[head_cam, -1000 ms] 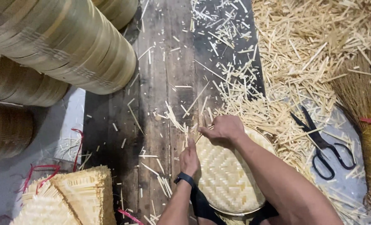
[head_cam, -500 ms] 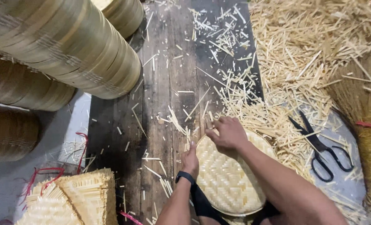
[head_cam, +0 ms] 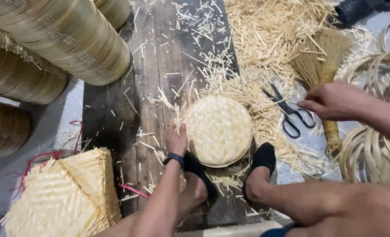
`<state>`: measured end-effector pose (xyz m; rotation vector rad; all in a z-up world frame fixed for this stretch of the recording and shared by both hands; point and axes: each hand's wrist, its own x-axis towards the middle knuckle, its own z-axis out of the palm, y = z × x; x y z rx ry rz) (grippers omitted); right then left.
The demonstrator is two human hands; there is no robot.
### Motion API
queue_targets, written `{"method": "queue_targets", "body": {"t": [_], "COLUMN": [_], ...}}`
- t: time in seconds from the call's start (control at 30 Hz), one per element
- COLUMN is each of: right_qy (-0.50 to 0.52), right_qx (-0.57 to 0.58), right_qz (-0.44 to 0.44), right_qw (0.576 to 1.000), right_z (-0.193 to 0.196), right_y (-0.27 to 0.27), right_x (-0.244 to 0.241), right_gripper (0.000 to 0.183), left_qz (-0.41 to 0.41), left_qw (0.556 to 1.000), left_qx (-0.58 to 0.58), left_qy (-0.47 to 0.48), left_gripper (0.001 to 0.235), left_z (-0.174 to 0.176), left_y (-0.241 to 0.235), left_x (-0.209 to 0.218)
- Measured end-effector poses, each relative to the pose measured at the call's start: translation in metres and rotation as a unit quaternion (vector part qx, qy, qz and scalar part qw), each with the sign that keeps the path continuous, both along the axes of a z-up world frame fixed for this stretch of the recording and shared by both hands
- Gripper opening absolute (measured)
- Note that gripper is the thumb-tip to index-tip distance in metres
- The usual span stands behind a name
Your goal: The person sits on the floor assembling round woven bamboo trays. They fit a woven bamboo mat into a bamboo rim hoop, press it with a round wooden form, trim excess strips with scissors, and set finished trays aside while repeating the cycle.
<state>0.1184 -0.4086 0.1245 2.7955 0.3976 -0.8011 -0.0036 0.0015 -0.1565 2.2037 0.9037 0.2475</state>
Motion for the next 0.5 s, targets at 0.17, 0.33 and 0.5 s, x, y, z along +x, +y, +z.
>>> {"method": "queue_targets", "body": {"t": [0.17,0.33,0.5], "right_qy": [0.021,0.029,0.197], "right_qx": [0.332,0.36,0.541], "right_qz": [-0.051,-0.236,-0.548], "right_qw": [0.942,0.902,0.607], "right_z": [-0.136,-0.264,-0.302], "right_y": [-0.022,0.028,0.073], "right_x": [-0.015,-0.022,-0.024], "right_gripper": [0.044,0.051,0.064], "left_qz": [-0.074,-0.016,0.219], "left_qw": [0.997,0.989,0.842], "left_qx": [-0.002,-0.131,-0.491], "left_qy": [0.003,0.064,0.048], "left_gripper": [0.047,0.05,0.076], "left_z": [0.032,-0.04,-0.112], "left_y": [0.011,0.025,0.026], "left_x": [-0.017,-0.011,0.024]}}
